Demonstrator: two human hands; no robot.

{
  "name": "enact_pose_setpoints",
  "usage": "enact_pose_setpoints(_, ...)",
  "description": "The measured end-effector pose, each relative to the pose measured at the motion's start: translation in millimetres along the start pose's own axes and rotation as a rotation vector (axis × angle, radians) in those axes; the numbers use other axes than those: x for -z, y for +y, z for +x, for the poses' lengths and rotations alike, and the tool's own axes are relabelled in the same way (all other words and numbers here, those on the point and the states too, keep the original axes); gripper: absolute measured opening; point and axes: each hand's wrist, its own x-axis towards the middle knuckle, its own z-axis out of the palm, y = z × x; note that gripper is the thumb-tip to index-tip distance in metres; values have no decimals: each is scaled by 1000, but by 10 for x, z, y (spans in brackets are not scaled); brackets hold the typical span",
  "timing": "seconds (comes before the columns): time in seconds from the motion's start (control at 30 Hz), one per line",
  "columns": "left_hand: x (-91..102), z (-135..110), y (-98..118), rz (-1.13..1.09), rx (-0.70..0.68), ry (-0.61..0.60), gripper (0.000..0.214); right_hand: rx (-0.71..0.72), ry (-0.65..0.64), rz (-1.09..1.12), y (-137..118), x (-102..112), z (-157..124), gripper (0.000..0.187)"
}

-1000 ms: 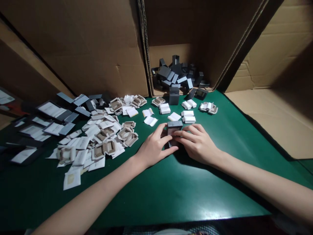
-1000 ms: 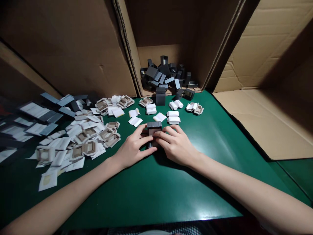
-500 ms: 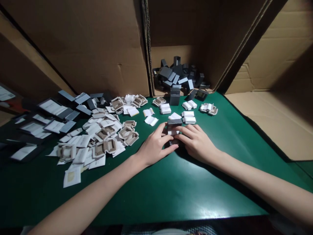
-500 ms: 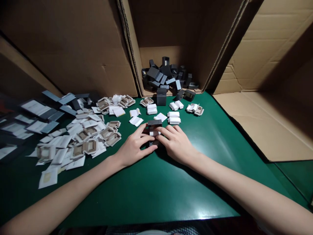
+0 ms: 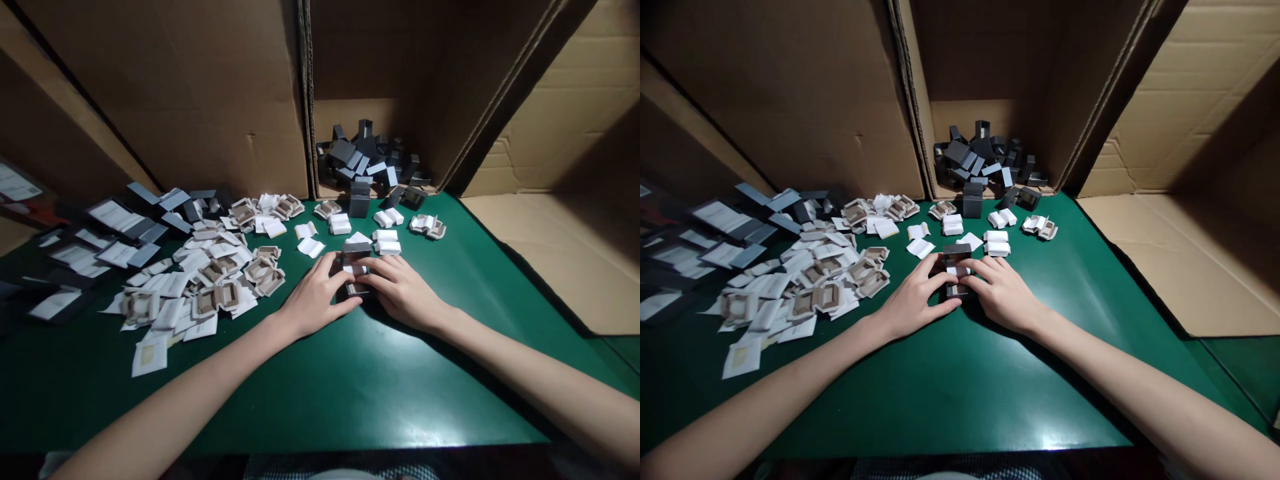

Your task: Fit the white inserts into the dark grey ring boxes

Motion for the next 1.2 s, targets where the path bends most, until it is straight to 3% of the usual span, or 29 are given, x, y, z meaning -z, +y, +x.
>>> enact_pose_setpoints(0.17, 5, -5, 5, 68, 75, 25, 27, -22, 314, 143, 124, 37, -8, 28)
enact_pose_setpoints(0.23, 9, -5, 2, 60, 114, 35, 25, -90, 370, 116, 245, 47, -18, 26)
enact_pose_setpoints(0.5, -5, -14, -31, -38, 191, 78, 21, -347, 172, 59, 685, -7, -98, 23)
enact_pose_setpoints(1.07, 14, -14, -6, -82, 155, 70, 22, -434, 154, 113, 605, 15, -69, 21)
enact_pose_setpoints(1.2, 7, -12, -18, -86, 177, 80, 29, -445, 217, 255, 516, 80, -40, 27)
